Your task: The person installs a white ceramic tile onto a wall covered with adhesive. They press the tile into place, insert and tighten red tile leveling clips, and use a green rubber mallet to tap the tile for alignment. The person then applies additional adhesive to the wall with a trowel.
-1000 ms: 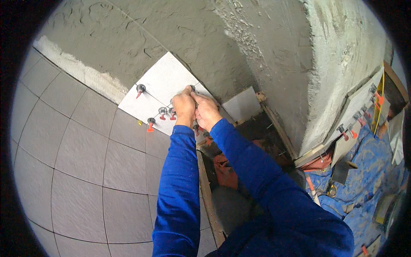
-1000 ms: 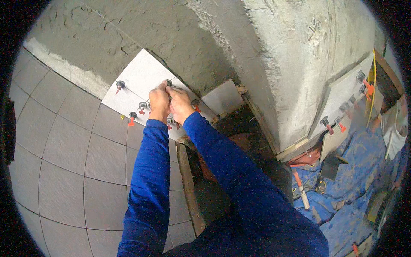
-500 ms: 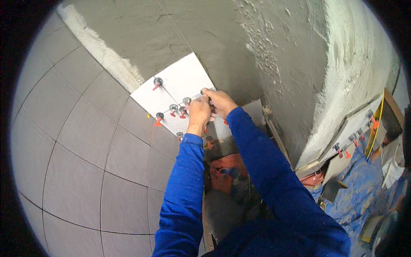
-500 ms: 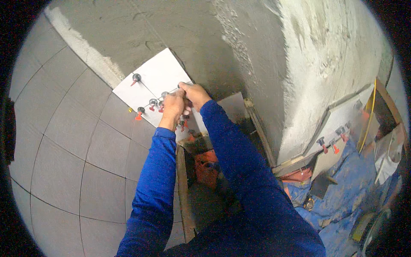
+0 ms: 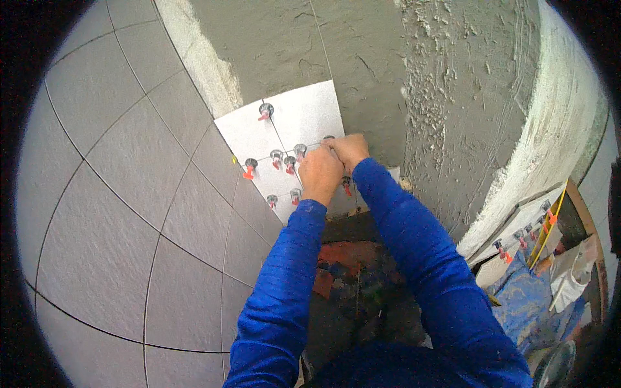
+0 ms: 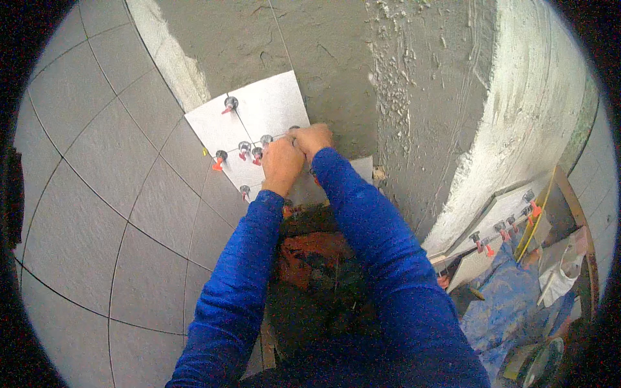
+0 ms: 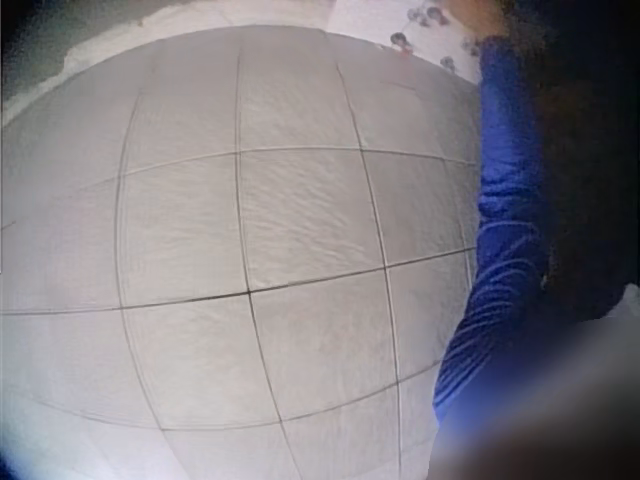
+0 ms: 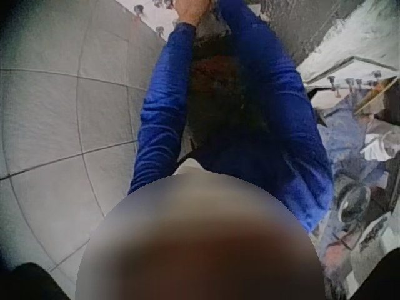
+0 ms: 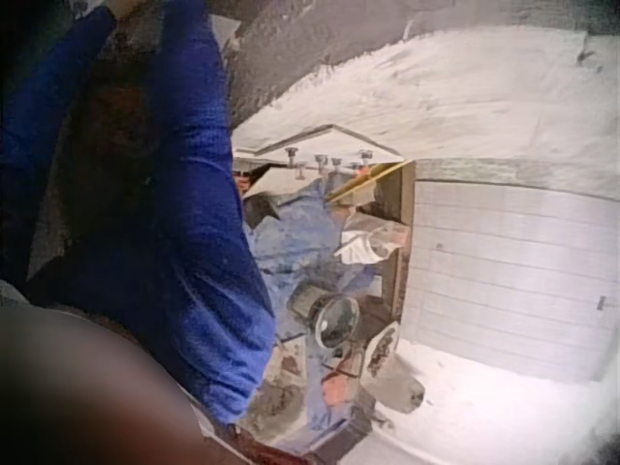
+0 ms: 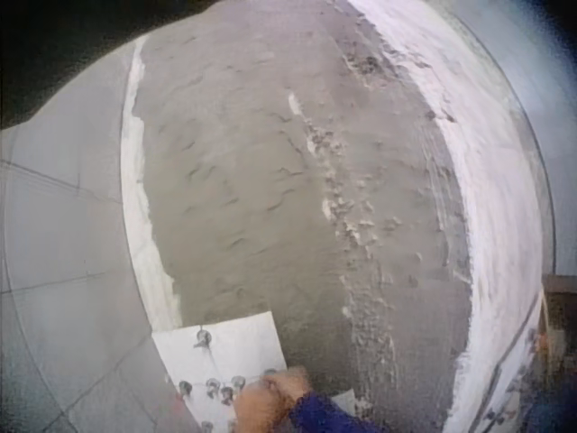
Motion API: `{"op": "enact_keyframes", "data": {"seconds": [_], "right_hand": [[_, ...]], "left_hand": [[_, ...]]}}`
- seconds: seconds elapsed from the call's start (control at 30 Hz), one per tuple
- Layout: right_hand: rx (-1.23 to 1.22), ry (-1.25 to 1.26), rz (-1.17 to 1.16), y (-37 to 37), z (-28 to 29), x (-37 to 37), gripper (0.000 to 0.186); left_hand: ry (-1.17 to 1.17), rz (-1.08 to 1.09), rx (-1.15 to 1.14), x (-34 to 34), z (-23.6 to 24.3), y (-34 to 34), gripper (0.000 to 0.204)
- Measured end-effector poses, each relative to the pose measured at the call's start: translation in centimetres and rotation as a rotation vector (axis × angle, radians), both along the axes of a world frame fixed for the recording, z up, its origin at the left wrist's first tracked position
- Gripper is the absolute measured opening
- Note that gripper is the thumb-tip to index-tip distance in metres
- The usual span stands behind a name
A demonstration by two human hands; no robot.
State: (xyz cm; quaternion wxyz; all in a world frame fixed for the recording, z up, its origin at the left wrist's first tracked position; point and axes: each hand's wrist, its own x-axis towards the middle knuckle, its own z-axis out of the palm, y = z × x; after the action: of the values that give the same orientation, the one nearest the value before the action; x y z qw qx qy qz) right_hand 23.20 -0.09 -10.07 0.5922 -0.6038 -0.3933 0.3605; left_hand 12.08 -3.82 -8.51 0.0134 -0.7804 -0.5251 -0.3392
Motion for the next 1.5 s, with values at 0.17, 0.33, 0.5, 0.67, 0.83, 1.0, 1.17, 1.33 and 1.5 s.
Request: {"op": "enact_keyframes", "data": {"seconds": [0.17,0.33,0.5,0.67,0.83,1.0,1.17,1.33,1.5], "right_hand": [[-0.110,-0.676,-0.056,-1.8,3.3,0.7,0.054],[-0.146,-0.950,-0.195,-3.3,5.2,-1.7,0.048],[-0.054,-1.092,-0.275,-5.2,7.3,-2.1,0.048],[0.347,-0.806,-0.525,-4.8,10.1,0.9,0.048],[0.412,-0.811,-0.407,-3.0,11.3,1.8,0.042],[0.459,-0.754,-0.360,-2.3,11.6,2.1,0.040],[0.513,-0.714,-0.327,-0.9,11.6,3.0,0.039],[0.539,-0.674,-0.276,-0.1,11.6,3.8,0.037],[0.556,-0.701,-0.281,-0.3,11.7,3.6,0.036]], "left_hand": [[-0.196,-0.041,-0.075,-0.4,-0.3,-1.0,0.031],[-0.258,-0.104,-0.129,-0.7,-1.2,-1.0,0.033],[-0.369,-0.143,-0.034,-1.2,-1.6,-0.9,0.038],[-0.410,-0.210,-0.094,-2.4,-2.0,-1.7,0.034],[-0.569,-0.232,0.070,-3.5,-2.8,-2.5,0.035],[-0.543,-0.344,0.038,-3.8,-3.0,-3.0,0.032],[-0.627,-0.282,0.050,-3.9,-3.5,-3.3,0.028],[-0.616,-0.293,0.142,-4.4,-3.8,-2.7,0.023],[-0.611,-0.260,0.108,-4.4,-4.3,-2.8,0.022]]}}
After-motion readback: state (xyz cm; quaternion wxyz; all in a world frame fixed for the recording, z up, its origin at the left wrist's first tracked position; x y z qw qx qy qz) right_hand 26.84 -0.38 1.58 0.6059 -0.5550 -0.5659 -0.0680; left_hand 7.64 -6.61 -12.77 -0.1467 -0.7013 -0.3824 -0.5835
